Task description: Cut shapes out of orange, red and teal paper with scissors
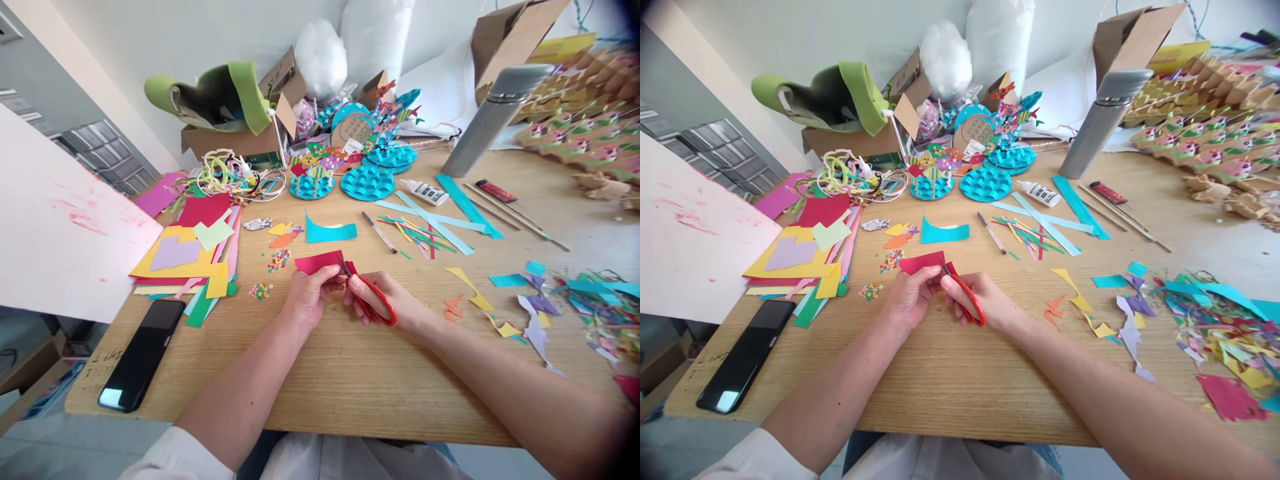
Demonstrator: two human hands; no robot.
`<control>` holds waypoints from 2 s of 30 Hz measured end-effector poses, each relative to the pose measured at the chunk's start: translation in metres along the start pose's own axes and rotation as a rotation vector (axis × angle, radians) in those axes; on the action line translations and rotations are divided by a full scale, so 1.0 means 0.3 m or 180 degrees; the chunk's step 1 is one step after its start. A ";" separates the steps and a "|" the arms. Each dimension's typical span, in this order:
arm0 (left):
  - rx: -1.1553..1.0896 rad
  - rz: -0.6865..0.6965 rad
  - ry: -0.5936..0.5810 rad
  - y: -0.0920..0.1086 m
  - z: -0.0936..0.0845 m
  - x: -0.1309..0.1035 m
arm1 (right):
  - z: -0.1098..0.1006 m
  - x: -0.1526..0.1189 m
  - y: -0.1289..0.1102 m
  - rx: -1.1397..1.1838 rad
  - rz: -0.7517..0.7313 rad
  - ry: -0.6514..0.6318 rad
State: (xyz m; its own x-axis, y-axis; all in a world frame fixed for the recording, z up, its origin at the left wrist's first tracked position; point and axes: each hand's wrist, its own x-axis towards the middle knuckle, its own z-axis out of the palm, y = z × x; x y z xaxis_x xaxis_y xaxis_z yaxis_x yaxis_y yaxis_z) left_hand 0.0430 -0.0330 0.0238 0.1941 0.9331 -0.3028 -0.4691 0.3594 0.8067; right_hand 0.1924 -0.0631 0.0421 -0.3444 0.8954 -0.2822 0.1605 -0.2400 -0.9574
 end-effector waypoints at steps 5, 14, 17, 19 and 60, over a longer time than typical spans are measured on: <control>-0.0003 0.0000 -0.0040 0.003 0.003 -0.002 | 0.001 0.001 0.002 -0.0029 -0.0030 0.0030; -0.0032 -0.0065 -0.0008 0.003 0.004 -0.003 | 0.003 0.001 0.006 -0.0109 -0.0097 0.0050; -0.0031 -0.0089 0.0003 0.004 0.005 -0.002 | 0.007 -0.001 0.001 -0.0102 -0.0065 0.0076; -0.0035 -0.0095 0.0015 0.005 0.005 -0.002 | 0.009 -0.001 -0.003 -0.0082 -0.0027 0.0097; -0.0005 -0.0119 -0.0149 0.013 -0.001 -0.001 | 0.010 -0.004 -0.006 -0.0210 -0.0031 0.0124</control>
State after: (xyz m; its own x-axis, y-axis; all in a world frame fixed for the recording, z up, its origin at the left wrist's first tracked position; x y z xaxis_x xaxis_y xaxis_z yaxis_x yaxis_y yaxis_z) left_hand 0.0408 -0.0318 0.0268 0.2516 0.9172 -0.3088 -0.4620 0.3942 0.7945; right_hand 0.1897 -0.0650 0.0438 -0.3103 0.9118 -0.2691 0.2183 -0.2072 -0.9536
